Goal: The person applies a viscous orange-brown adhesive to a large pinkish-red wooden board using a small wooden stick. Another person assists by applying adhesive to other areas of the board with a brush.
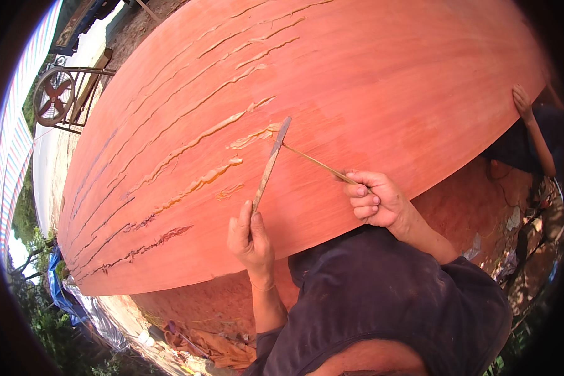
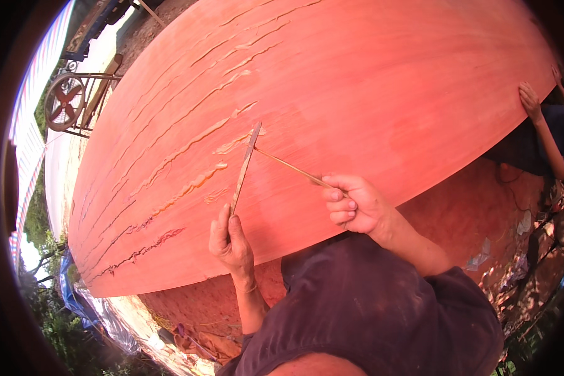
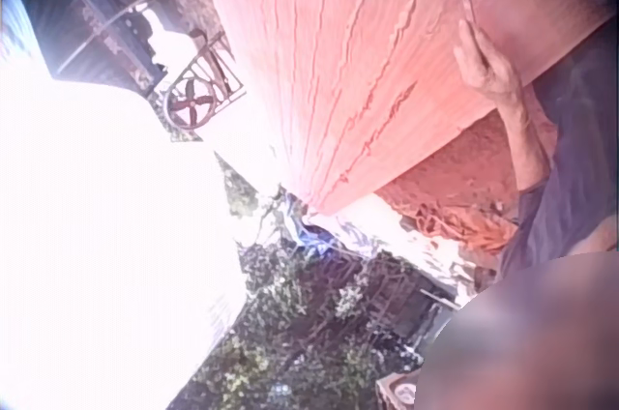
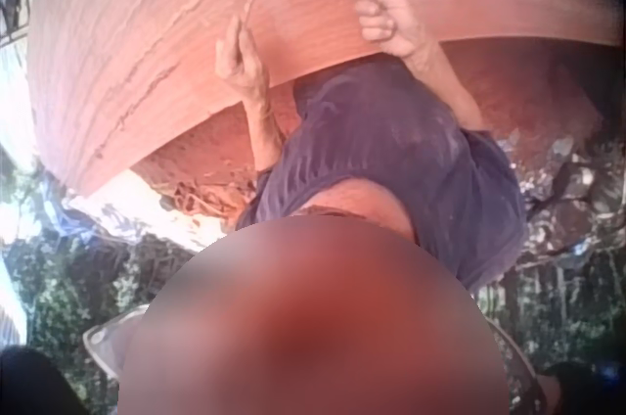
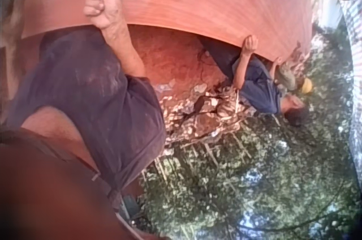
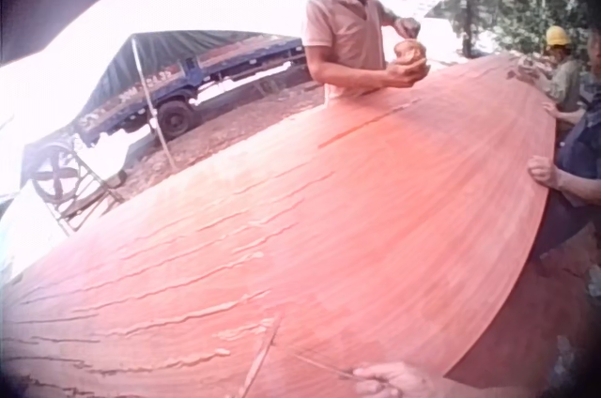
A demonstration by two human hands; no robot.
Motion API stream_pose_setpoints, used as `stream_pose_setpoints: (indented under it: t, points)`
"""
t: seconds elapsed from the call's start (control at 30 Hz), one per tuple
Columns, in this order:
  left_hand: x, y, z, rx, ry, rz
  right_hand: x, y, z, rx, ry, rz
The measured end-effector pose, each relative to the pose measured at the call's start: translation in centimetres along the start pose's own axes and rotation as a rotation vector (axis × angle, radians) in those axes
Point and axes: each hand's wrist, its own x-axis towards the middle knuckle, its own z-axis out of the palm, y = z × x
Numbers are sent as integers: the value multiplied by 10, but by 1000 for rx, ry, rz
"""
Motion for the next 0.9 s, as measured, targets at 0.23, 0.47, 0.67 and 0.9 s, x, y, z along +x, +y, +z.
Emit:
stream_pose_setpoints:
  t: [0.23, 0.47, 0.67, 0.9]
  points:
    - [-10, -9, -8, 78, -45, 11, -3, -10, 3, 99, -155, -83]
    - [-36, -33, -13, -152, 126, -53, -15, -31, 19, -641, 214, -519]
    - [-57, -52, -3, -348, 255, -138, 6, -50, 19, -1381, 207, -869]
    - [-63, -51, 9, -393, 367, -180, 15, -71, 20, -2029, 166, -1131]
